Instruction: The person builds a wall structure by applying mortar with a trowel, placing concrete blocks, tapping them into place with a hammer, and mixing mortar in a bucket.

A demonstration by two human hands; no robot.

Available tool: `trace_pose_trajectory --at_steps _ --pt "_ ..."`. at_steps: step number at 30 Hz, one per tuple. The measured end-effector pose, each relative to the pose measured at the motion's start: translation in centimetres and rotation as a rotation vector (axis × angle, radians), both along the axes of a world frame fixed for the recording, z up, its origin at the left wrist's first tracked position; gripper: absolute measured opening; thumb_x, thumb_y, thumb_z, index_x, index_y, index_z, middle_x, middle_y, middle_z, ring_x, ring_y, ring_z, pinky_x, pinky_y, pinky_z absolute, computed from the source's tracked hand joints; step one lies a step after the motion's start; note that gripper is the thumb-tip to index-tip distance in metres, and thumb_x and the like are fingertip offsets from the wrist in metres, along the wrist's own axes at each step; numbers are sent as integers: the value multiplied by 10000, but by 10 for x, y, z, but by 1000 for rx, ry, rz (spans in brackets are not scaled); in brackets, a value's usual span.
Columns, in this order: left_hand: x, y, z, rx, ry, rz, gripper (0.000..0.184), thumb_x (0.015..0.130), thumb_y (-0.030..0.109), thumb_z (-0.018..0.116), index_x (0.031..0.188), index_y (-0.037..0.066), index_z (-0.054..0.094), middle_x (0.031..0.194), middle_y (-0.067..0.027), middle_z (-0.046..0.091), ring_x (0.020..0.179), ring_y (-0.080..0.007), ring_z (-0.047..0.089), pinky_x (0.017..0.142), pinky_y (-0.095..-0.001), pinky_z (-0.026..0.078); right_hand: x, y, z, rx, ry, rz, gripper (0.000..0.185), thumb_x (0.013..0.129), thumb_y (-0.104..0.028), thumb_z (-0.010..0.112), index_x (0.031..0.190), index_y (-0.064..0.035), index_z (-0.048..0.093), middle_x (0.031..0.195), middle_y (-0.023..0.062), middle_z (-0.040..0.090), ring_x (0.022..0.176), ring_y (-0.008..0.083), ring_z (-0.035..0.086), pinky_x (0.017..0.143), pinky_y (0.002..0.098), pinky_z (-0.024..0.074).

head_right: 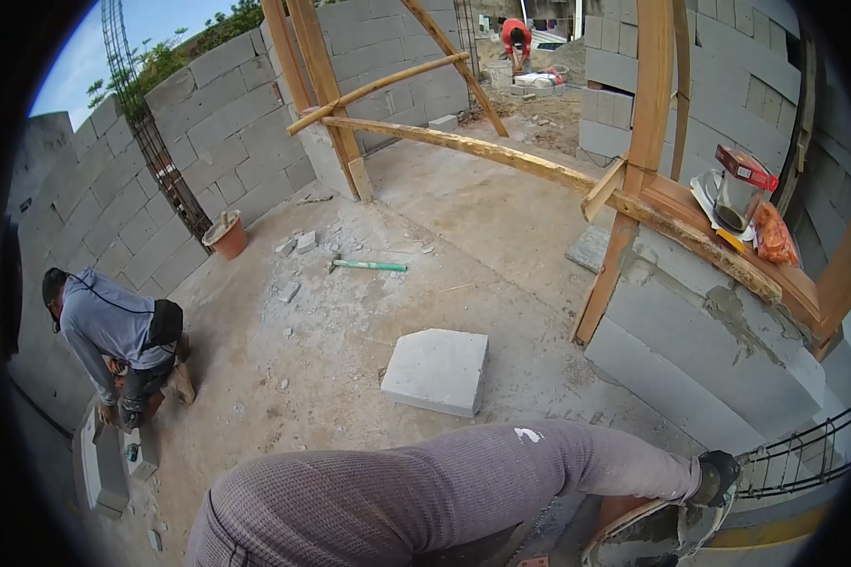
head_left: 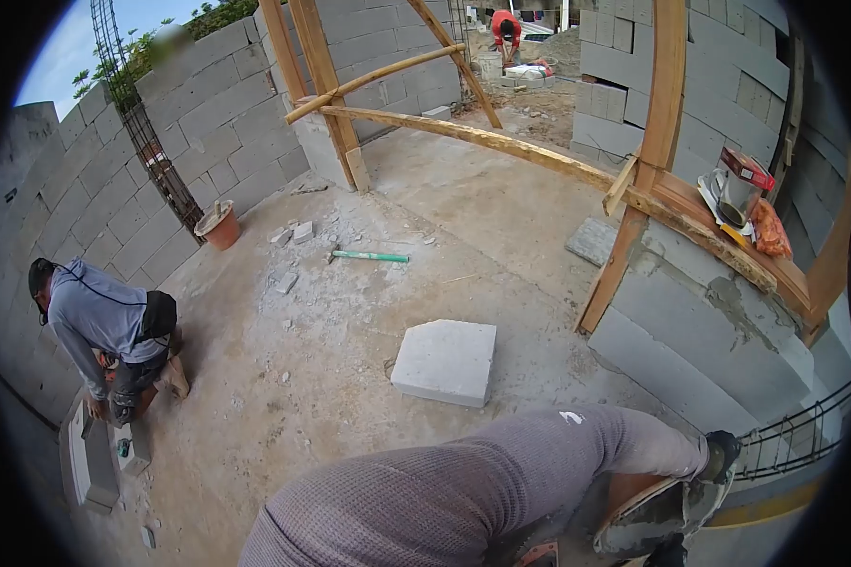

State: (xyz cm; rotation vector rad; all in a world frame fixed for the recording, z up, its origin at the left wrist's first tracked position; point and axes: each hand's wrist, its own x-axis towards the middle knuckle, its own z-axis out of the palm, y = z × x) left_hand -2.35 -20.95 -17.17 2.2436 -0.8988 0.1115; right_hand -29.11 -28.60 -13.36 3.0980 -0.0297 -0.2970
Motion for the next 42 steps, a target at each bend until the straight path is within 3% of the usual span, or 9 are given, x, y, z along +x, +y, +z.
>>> trace_pose_trajectory --at_steps 13,15,16,17,18,21,32,40,42 --pt "4 9 -6 -14 -205 1 283 538 353 791 718 149 713 752 -117 684 716 -306 679 632 -404 539 -71 -52 -120 258 35 -31 577 855 -248 569 1377 -35 442 1157 256 570 971 395 607 783 474 499" --pt "22 51 10 50 -64 59 413 526 391 800 823 111 735 809 -139 694 769 -337 682 711 -407 549 -90 -130 -237 510 -92 269 576 848 -233 575 1369 -22 449 1167 261 565 975 395 606 786 470 498" --pt "40 72 14 64 28 -13 437 547 382 790 865 87 732 881 -153 703 802 -336 683 725 -412 544 -109 -114 -223 139 -314 383 548 876 -233 550 1362 -8 436 1278 269 504 1061 394 569 841 468 485" --pt "39 101 29 80 146 -62 512 640 470 763 957 69 732 920 -172 703 859 -357 673 803 -406 528 -106 -36 -124 309 -49 -105 532 882 -190 541 1363 6 428 1244 260 529 1046 405 567 834 467 486" --pt "47 117 27 -20 177 -77 552 687 526 737 967 51 728 942 -186 703 879 -363 674 812 -419 522 -97 -6 -79 262 -17 -79 484 910 -168 527 1367 -34 442 1208 229 566 1076 423 556 898 469 467" --pt "70 140 15 41 376 -19 362 803 378 773 970 58 744 888 -49 736 774 -105 663 722 -290 534 -96 -6 -82 227 -212 -34 496 894 -155 555 1357 -25 438 1048 224 575 880 398 591 718 477 484" --pt "78 124 24 163 348 96 487 757 547 744 926 91 755 911 -80 738 819 -186 682 769 -357 533 -182 -38 -57 142 224 -384 464 906 -235 599 1323 -77 471 990 164 598 811 306 650 686 426 514" --pt "90 150 -4 47 412 45 506 725 561 772 933 100 757 904 -76 737 791 -181 685 754 -338 543 -181 -40 5 891 -70 -673 450 924 -266 618 1316 -74 509 937 96 612 825 237 634 738 399 515" --pt "89 150 2 66 383 72 509 714 559 781 938 103 756 896 -69 738 780 -180 681 750 -334 544 -122 -22 33 1515 76 -693 359 933 -247 638 1208 -28 568 805 46 594 753 155 605 653 319 512"
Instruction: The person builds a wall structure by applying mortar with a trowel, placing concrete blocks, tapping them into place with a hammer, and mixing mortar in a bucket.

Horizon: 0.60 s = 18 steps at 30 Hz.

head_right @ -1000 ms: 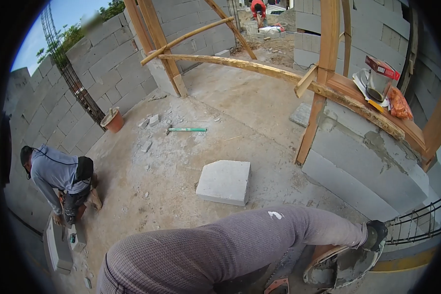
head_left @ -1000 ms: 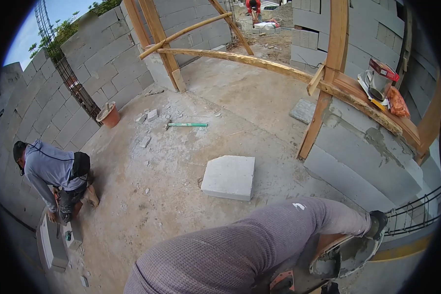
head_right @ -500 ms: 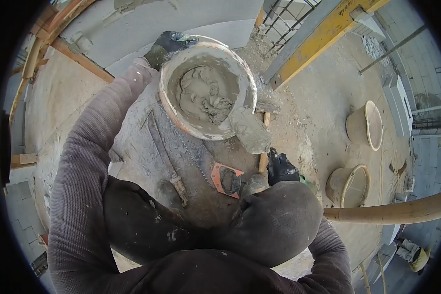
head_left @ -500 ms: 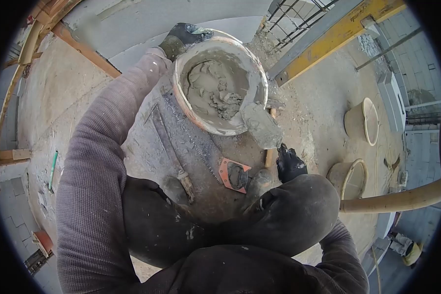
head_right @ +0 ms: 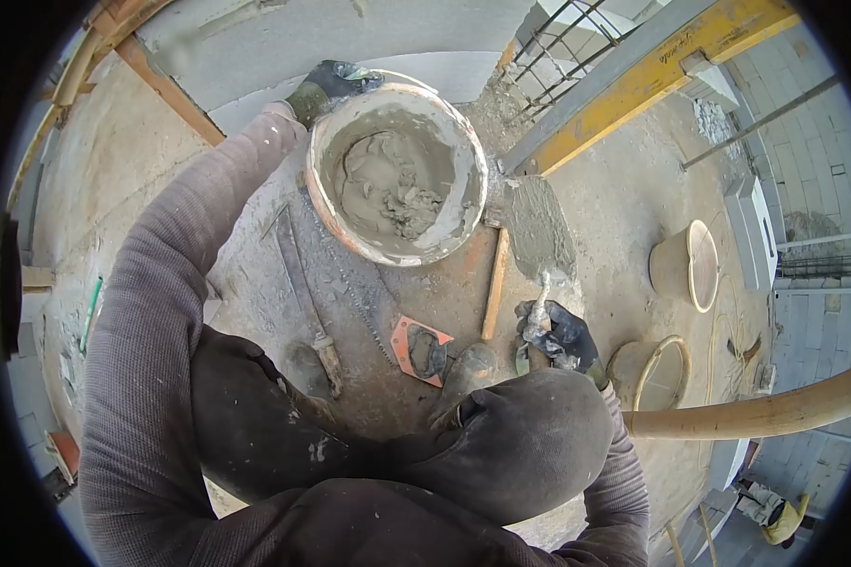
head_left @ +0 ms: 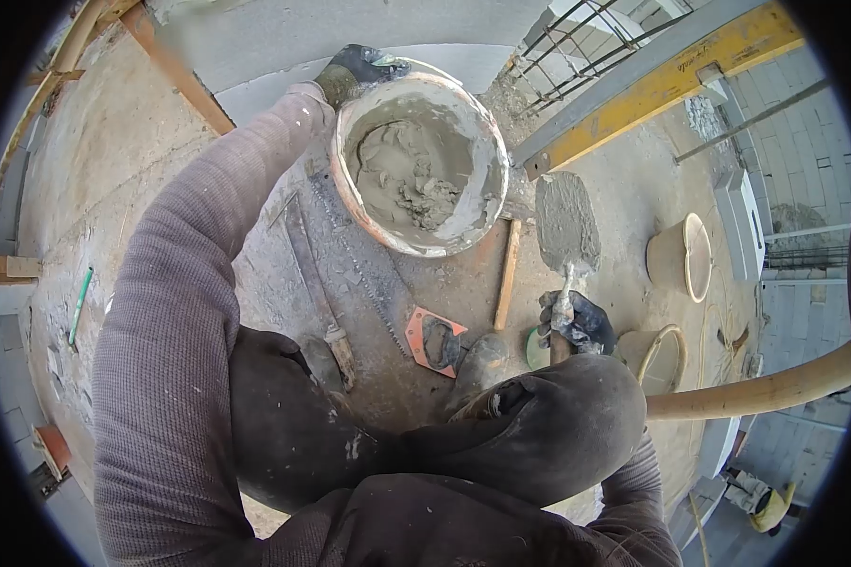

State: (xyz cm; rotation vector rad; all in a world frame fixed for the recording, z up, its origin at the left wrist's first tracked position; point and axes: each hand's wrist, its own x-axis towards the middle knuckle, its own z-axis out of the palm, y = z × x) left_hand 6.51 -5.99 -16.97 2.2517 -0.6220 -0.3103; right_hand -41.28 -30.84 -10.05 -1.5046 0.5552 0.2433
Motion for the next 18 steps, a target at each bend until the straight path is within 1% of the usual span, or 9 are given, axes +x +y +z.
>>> trace_pose_trajectory --at_steps 3,4,7,9,12,14,15,17,18 --pt "-5 1 -1 3 -70 33 528 710 583 768 933 105 757 886 -73 737 771 -184 677 757 -343 542 36 0 -33 69 58 77 291 955 -239 606 1142 -17 582 772 49 595 665 128 603 550 279 491" --pt "-10 1 4 5 -66 40 528 710 583 768 933 105 757 886 -73 737 771 -184 677 757 -343 542 40 4 -49 325 -33 94 232 966 -218 585 1093 -23 594 740 33 587 588 133 597 474 274 465" --pt "-8 4 4 11 11 -11 384 798 474 743 935 115 752 878 -58 731 778 -144 661 719 -331 528 52 6 -86 296 102 156 207 980 -196 556 1062 -13 606 738 27 591 579 141 604 475 278 474" --pt "-5 1 0 69 -20 21 393 801 490 732 935 121 751 885 -57 732 781 -154 664 726 -335 527 50 2 -100 18 167 204 204 982 -179 546 1033 1 625 753 35 614 576 152 617 476 295 485" --pt "6 -10 -9 152 -138 49 413 809 524 705 932 132 750 892 -58 733 786 -178 670 742 -341 527 11 -30 -107 -35 370 169 201 984 -168 541 1022 0 646 789 32 648 625 138 633 522 305 497" --pt "20 -15 -16 167 -199 69 426 814 543 688 928 138 749 893 -58 734 788 -192 673 751 -344 526 -37 -72 -145 -303 149 201 214 927 -271 635 897 -63 679 706 100 657 609 178 606 552 312 480" --pt "22 -15 -23 130 -210 75 438 812 560 679 926 142 749 888 -59 734 786 -205 674 756 -349 527 -41 -79 -128 -315 156 206 214 927 -271 635 897 -63 679 706 100 657 609 178 606 552 312 480" --pt "8 -15 -10 89 -134 20 495 776 590 696 929 122 751 873 -72 735 808 -216 684 775 -352 532 -51 -72 -71 -1036 483 613 213 881 -245 677 957 -48 651 769 134 679 678 229 640 620 346 494" --pt "-1 -15 6 83 -127 23 495 776 590 696 929 122 751 873 -72 735 808 -216 684 775 -352 532 -45 -68 -48 -1041 491 618 213 881 -245 677 957 -48 651 769 134 679 678 229 640 620 346 494"
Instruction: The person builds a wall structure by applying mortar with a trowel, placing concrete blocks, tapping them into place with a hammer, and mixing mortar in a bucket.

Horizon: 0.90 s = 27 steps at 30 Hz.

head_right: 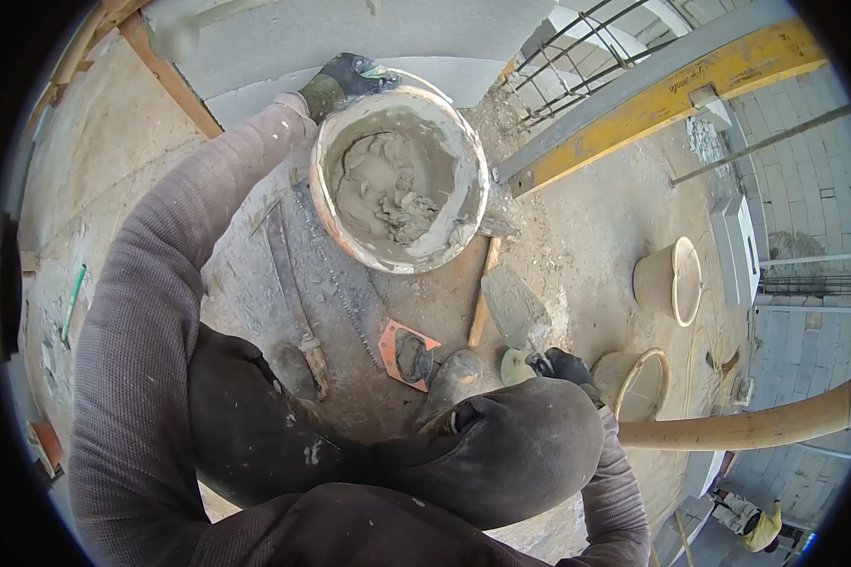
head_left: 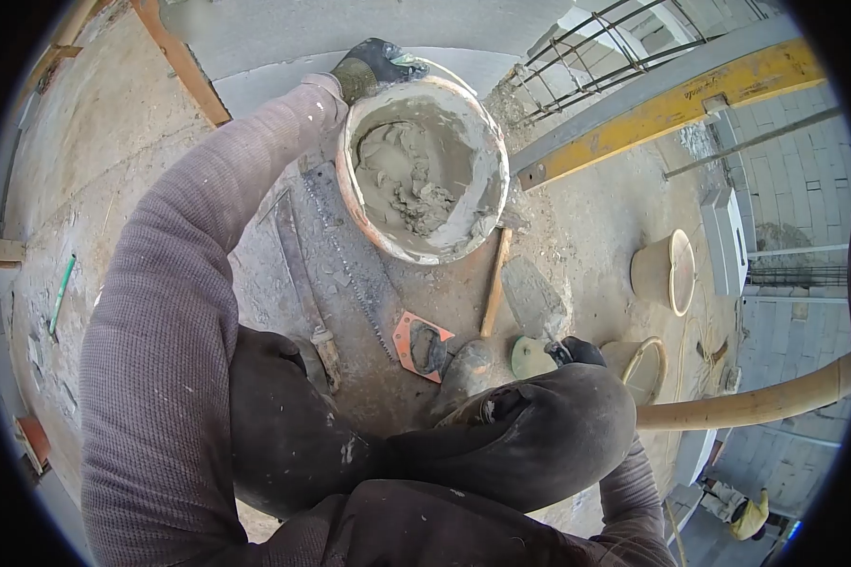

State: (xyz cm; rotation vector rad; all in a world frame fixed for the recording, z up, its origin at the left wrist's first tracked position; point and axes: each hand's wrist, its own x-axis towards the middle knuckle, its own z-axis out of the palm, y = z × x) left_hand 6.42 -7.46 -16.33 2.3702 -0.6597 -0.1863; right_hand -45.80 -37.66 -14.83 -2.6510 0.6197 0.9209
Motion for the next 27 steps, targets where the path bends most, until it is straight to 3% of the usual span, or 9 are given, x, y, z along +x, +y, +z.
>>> trace_pose_trajectory --at_steps 2,10,13,16,20,23,24,25,27 --pt "-20 -7 14 29 78 41 555 738 606 721 937 89 751 873 -89 735 845 -223 695 789 -344 535 17 15 44 129 -349 -5 308 833 -301 685 997 -59 589 883 216 679 827 390 668 689 448 506" --pt "-87 -56 57 195 -125 -212 654 786 644 630 1118 84 692 1166 -138 664 1109 -281 620 976 -377 473 123 62 71 -525 -324 373 313 915 -330 549 1016 -37 589 812 191 664 766 384 658 687 471 523" --pt "-96 -53 51 188 -176 -96 637 782 622 639 1113 81 694 1104 -146 680 1024 -300 647 936 -390 494 124 68 49 47 -14 408 286 888 -260 574 942 9 651 871 222 678 797 414 650 734 478 517" --pt "-96 -59 40 106 -217 -65 602 766 586 676 1110 92 699 1070 -139 696 958 -298 678 899 -400 521 126 61 48 713 195 123 217 892 -215 626 932 -5 664 771 160 662 690 228 619 688 354 511" --pt "-94 -61 42 96 -126 -70 635 781 598 656 1174 99 671 1184 -119 661 1067 -288 642 967 -391 489 139 70 43 987 -2 -134 184 901 -197 628 917 -15 654 720 117 627 687 141 591 659 326 502" --pt "-99 -55 43 156 -161 -89 639 798 619 621 1151 90 679 1150 -151 665 1057 -303 643 962 -393 489 152 63 31 86 -468 414 335 867 -238 620 1087 9 569 847 190 653 805 342 661 712 421 526" --pt "-101 -53 44 180 -178 -95 643 806 629 603 1139 85 682 1133 -168 668 1052 -310 643 960 -393 489 155 60 29 91 -483 399 335 867 -238 620 1087 9 569 847 190 653 805 342 661 712 421 526" --pt "-108 -49 42 86 -331 -117 510 855 576 591 865 79 706 839 -159 695 808 -326 671 763 -418 530 160 60 31 -14 -397 399 380 853 -242 625 1116 20 544 872 214 651 828 374 654 722 437 525" --pt "-116 -50 45 98 -334 -145 504 856 572 593 857 81 705 830 -155 693 791 -329 668 752 -421 529 169 61 34 -129 -231 383 404 826 -225 638 1110 50 559 888 249 652 858 394 662 735 436 539"
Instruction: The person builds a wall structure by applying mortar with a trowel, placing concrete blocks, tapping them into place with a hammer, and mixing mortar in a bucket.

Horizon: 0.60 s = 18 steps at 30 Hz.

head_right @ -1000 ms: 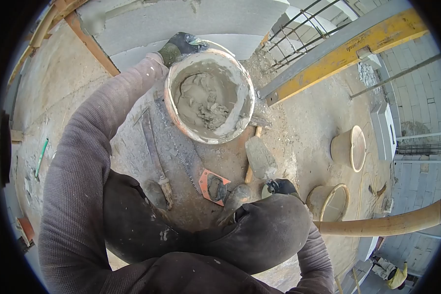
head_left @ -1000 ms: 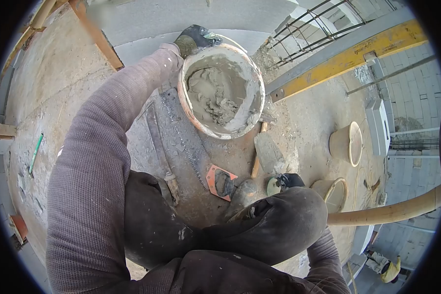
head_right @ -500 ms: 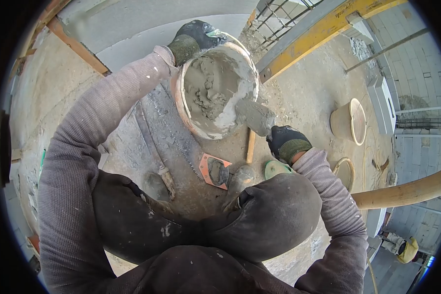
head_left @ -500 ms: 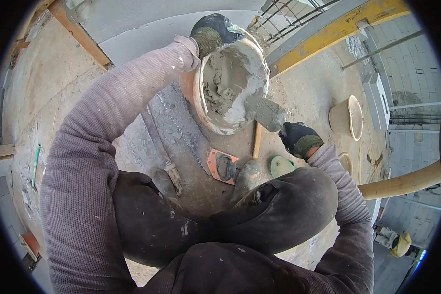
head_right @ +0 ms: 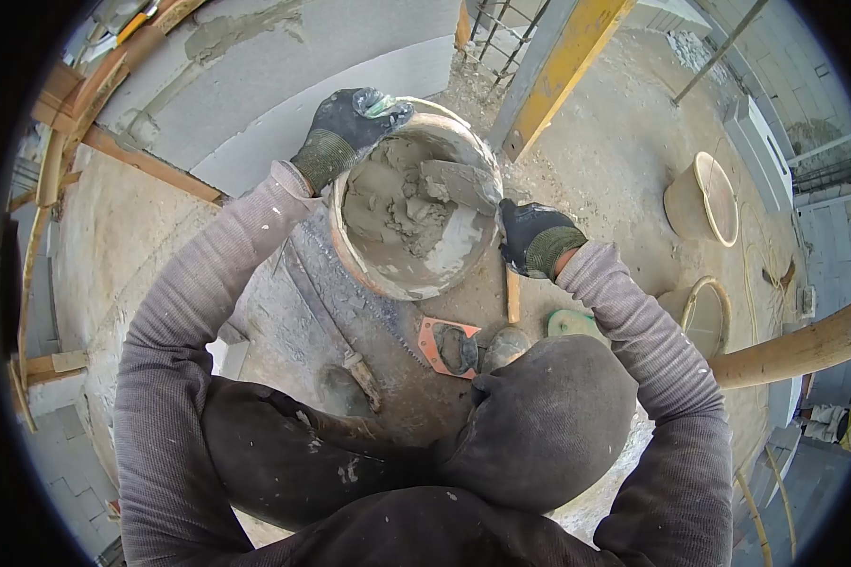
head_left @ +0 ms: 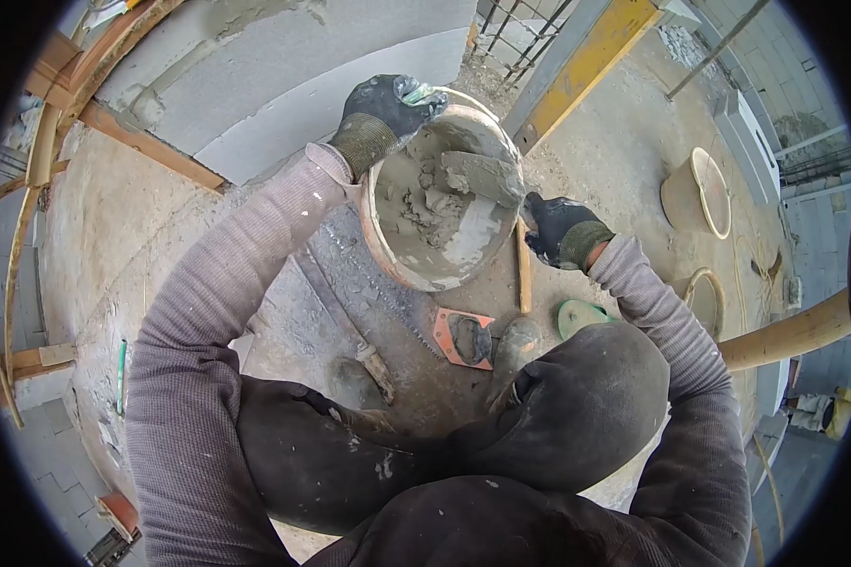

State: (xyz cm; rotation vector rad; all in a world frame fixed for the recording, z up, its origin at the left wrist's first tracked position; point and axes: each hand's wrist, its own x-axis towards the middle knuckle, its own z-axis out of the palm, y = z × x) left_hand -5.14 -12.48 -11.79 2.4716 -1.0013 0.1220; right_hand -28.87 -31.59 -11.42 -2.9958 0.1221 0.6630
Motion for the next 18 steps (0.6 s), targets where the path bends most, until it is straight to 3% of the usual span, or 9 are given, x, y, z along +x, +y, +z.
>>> trace_pose_trajectory --at_steps 3,4,5,6,7,10,13,15,18 --pt "-19 -8 7 19 69 -43 495 861 557 600 832 74 700 786 -155 682 751 -337 660 727 -429 525 10 16 -19 -60 111 -28 352 817 -222 652 1046 44 622 900 246 663 864 388 673 736 420 552" --pt "-27 -13 8 -19 75 -35 489 860 550 607 830 70 699 771 -154 680 741 -340 659 721 -431 524 14 20 -36 14 166 71 340 758 -202 688 983 47 631 843 239 658 821 406 663 708 431 546" --pt "-29 -20 7 -60 79 -30 484 859 543 614 827 67 697 755 -153 678 732 -343 659 714 -433 523 13 32 -47 177 25 202 282 731 -181 684 893 47 655 812 230 663 796 388 672 699 427 551" --pt "-30 -26 4 -94 23 -36 463 859 514 631 820 58 697 734 -153 675 717 -343 660 703 -430 522 10 44 -55 211 69 193 299 711 -178 688 894 56 646 825 221 665 785 371 678 690 428 553" --pt "-26 -31 2 -87 12 -50 463 859 514 631 820 58 697 734 -153 675 717 -343 660 703 -430 522 -1 52 -69 252 -85 223 280 714 -156 680 895 53 637 815 210 660 764 363 679 661 432 550" --pt "-15 -37 2 -68 101 61 424 860 468 650 814 49 701 752 -147 690 706 -318 667 670 -418 514 -20 75 -55 144 -121 206 246 729 -143 673 892 37 631 801 194 656 764 350 682 647 429 549" --pt "-13 -31 10 -80 173 -16 408 857 453 669 834 47 702 749 -134 693 686 -280 663 654 -394 511 -26 72 -46 186 -169 201 197 743 -127 663 873 16 626 786 189 653 769 346 683 651 429 555" --pt "-8 -25 8 -52 50 -111 383 855 431 686 853 48 703 738 -120 688 660 -241 649 648 -364 509 3 50 -41 116 -94 350 240 746 -125 672 946 4 647 801 174 665 792 333 689 673 430 563" --pt "-3 -14 7 0 -26 -112 321 852 374 713 858 53 704 740 -87 695 650 -158 625 646 -338 510 41 16 9 29 -137 387 308 756 -131 681 1049 -37 672 839 147 687 815 309 698 690 424 571"
